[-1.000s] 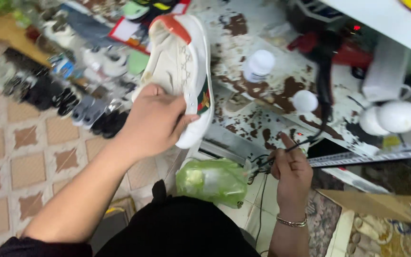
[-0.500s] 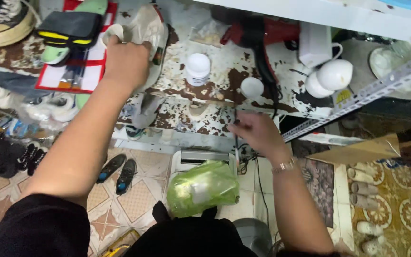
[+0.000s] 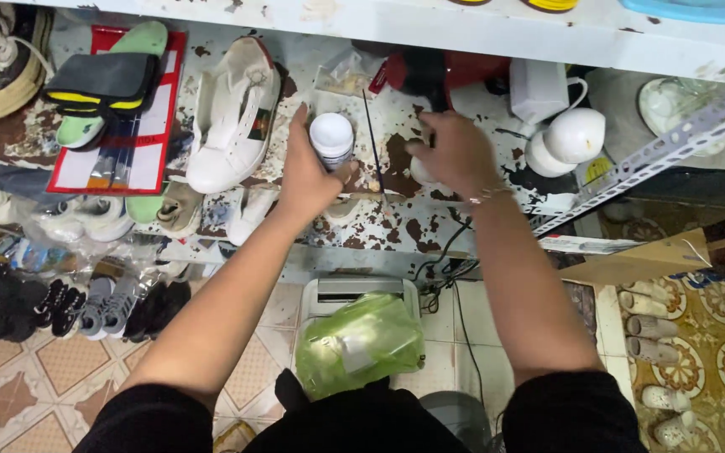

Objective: The recorder is carefully painting the edges and surfaces of a white sneaker using a small brush and paint from a jar.

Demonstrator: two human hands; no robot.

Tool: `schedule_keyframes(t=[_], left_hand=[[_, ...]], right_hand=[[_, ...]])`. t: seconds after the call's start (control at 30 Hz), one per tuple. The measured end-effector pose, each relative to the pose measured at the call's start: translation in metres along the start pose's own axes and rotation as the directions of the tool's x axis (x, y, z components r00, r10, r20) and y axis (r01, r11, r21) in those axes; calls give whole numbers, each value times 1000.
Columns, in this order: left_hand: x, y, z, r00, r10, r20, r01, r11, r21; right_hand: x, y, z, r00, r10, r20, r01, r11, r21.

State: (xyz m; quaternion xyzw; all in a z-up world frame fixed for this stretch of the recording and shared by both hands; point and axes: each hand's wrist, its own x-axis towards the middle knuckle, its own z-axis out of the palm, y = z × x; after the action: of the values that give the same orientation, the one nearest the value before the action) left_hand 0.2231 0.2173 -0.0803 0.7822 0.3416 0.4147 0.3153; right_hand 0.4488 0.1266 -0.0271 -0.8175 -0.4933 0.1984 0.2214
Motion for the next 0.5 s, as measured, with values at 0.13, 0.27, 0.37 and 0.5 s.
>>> schedule_keyframes(t=[0.13, 0.27, 0.37, 0.5], left_hand=[[11, -6, -5, 996, -87, 21, 88, 994, -68], [16, -8, -7, 996, -74, 59, 75, 997, -11], [16, 0, -16, 987, -136, 86, 138, 990, -12], [14, -5, -18, 977, -178, 115, 181, 983, -21]], right_hand=[[-4, 34, -15, 930, -364, 55, 365, 888, -279], [-6, 38, -18, 930, -303, 207, 355, 883, -305], [-12, 29, -22, 902, -400, 166, 433, 831, -349], [-6, -1, -17, 830, -557, -41, 533, 812, -239]])
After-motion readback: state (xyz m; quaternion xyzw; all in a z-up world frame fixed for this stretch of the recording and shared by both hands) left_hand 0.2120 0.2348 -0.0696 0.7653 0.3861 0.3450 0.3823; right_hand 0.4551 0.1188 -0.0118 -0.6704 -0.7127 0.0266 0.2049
